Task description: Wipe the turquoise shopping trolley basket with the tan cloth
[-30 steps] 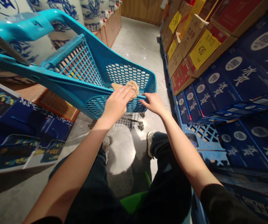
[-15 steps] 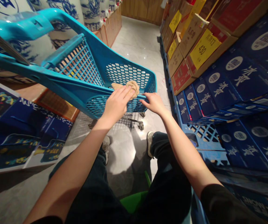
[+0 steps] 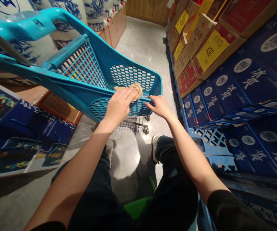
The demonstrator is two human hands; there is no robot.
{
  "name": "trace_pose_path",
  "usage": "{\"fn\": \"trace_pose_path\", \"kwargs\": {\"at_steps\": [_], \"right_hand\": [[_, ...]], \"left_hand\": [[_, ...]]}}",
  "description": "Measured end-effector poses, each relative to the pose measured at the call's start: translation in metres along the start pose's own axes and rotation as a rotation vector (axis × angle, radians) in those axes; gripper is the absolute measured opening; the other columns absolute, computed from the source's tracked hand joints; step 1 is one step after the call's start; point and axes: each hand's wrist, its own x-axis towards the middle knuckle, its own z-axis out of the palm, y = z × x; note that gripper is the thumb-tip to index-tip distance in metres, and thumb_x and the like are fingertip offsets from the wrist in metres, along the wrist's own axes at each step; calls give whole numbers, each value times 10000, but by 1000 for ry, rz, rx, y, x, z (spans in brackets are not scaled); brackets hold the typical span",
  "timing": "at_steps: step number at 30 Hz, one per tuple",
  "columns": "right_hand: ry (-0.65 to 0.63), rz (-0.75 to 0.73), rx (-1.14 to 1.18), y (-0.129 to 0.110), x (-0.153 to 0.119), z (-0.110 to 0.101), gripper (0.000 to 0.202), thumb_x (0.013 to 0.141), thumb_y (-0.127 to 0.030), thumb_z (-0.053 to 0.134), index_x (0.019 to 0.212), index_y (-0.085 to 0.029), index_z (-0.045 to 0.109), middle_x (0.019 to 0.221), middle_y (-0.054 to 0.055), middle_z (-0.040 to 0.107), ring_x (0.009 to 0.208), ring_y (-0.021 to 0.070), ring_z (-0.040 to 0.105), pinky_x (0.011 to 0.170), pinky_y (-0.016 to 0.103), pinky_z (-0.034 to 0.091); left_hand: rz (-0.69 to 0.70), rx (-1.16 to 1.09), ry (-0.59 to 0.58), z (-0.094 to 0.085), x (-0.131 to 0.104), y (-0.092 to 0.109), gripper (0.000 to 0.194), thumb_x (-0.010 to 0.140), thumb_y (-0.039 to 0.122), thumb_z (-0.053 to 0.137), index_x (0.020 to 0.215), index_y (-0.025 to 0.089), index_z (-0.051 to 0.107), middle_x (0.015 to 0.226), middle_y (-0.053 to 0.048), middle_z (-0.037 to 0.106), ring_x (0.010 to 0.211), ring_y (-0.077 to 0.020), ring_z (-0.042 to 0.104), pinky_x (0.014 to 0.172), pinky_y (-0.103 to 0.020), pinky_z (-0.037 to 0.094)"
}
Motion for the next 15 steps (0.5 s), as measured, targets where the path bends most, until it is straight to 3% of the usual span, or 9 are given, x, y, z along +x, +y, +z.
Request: {"fn": "trace_pose_path", "kwargs": {"at_steps": [6, 12, 15], "right_hand": [[5, -2, -14, 1, 0, 2, 346, 1145, -390, 585, 1334, -154, 753, 1349, 179, 839, 1245, 354, 773, 1099, 428, 516], [-3, -10, -1, 0, 0, -1, 358, 1142, -391, 596, 1352, -149, 754, 1340, 180, 844, 1266, 357, 773, 1091, 420, 517], [-5, -3, 0, -1, 0, -1, 366, 1142, -382, 605, 1369, -136, 751, 1350, 188, 840, 1283, 368, 773, 1100, 428, 519]], "left_hand": [[-152, 58, 129, -14, -2, -25, 603, 1040, 115, 470, 1589, 251, 681, 1677, -92, 653, 1583, -334, 603, 1365, -619, 452], [18, -7, 3, 2, -3, 2, 637, 1025, 75, 447, 1617, 185, 654, 1732, -117, 589, 1656, -319, 520, 1379, -596, 442], [7, -19, -7, 3, -1, 4, 643, 1031, 79, 447, 1636, 182, 637, 1743, -131, 574, 1658, -325, 517, 1387, -613, 424]]}}
